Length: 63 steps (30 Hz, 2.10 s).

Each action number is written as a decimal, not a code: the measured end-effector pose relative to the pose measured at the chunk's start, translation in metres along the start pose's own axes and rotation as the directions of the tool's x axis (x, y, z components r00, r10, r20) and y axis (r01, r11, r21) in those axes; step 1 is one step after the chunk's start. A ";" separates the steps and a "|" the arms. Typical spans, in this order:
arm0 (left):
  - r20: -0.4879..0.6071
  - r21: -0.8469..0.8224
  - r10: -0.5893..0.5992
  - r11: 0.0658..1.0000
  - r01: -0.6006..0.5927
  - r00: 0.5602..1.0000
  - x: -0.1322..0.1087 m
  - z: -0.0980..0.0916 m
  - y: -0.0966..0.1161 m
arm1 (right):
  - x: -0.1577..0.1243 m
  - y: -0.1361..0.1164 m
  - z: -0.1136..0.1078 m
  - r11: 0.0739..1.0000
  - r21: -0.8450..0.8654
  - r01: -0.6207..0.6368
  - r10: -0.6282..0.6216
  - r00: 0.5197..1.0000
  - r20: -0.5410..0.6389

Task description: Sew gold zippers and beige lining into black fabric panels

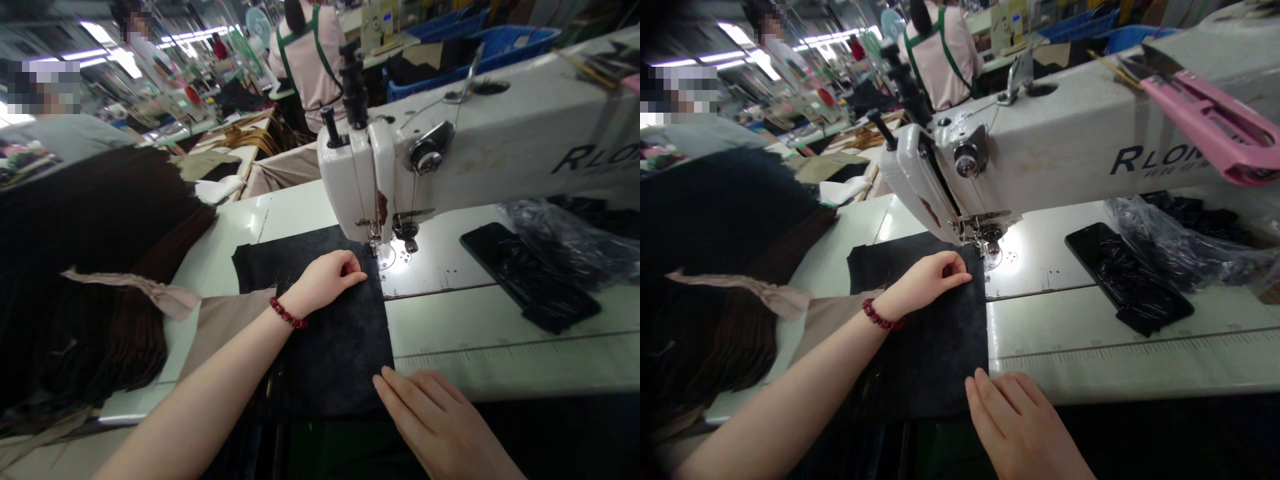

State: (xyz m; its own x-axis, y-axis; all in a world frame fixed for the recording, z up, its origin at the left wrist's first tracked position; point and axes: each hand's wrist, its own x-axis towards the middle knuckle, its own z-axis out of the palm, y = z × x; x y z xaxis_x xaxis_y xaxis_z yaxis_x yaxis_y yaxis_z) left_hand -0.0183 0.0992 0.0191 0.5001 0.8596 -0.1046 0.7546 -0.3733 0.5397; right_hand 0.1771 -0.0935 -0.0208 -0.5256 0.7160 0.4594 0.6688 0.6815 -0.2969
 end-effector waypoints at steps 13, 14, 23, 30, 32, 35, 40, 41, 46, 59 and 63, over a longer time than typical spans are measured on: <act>-0.130 0.305 0.283 0.923 -0.233 0.950 -0.020 0.017 0.011 | -0.001 -0.002 0.003 0.999 -0.036 0.025 -0.024 1.000 0.008; -0.113 0.329 0.291 0.913 -0.240 0.950 -0.025 0.018 0.012 | -0.001 -0.002 0.002 0.999 -0.037 0.026 -0.026 1.000 0.012; -0.028 0.384 0.331 0.875 -0.295 0.943 -0.061 0.023 0.011 | -0.003 -0.006 -0.002 1.000 -0.024 0.007 -0.006 0.999 0.040; -0.037 0.346 0.376 0.874 -0.341 0.926 -0.059 0.028 0.007 | -0.007 -0.007 0.001 1.000 0.003 0.019 -0.019 0.997 0.074; -0.037 0.333 0.370 0.880 -0.338 0.928 -0.058 0.026 0.007 | -0.008 -0.007 0.002 1.000 0.015 0.014 -0.015 0.997 0.078; -0.034 0.317 0.352 0.891 -0.324 0.935 -0.059 0.025 0.009 | -0.009 -0.008 0.003 1.000 0.010 0.006 -0.007 0.996 0.084; -0.031 0.279 0.321 0.912 -0.300 0.947 -0.060 0.024 0.009 | -0.005 -0.004 -0.004 0.999 0.045 0.017 -0.020 0.998 0.054; -0.030 0.271 0.319 0.915 -0.300 0.947 -0.060 0.025 0.009 | -0.001 0.001 -0.007 0.997 0.081 -0.002 -0.003 0.998 0.062; -0.049 0.251 0.311 0.924 -0.290 0.949 -0.061 0.026 0.007 | 0.034 0.045 -0.017 0.990 -0.014 -0.141 0.141 0.981 0.134; -0.100 0.209 0.381 0.911 -0.355 0.919 -0.036 0.021 -0.002 | 0.092 0.110 -0.005 0.940 -0.302 -0.159 0.243 0.932 0.269; -0.098 0.219 0.388 0.907 -0.360 0.917 -0.029 0.021 -0.006 | 0.090 0.113 0.001 0.936 -0.304 -0.179 0.259 0.934 0.247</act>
State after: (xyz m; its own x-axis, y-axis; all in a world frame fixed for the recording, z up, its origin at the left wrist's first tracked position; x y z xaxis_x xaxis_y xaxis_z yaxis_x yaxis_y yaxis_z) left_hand -0.0283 0.0693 0.0018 0.7094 0.6774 0.1949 0.5974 -0.7245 0.3438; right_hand 0.2049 0.0483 -0.0142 -0.4476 0.8823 0.1455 0.8796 0.4637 -0.1058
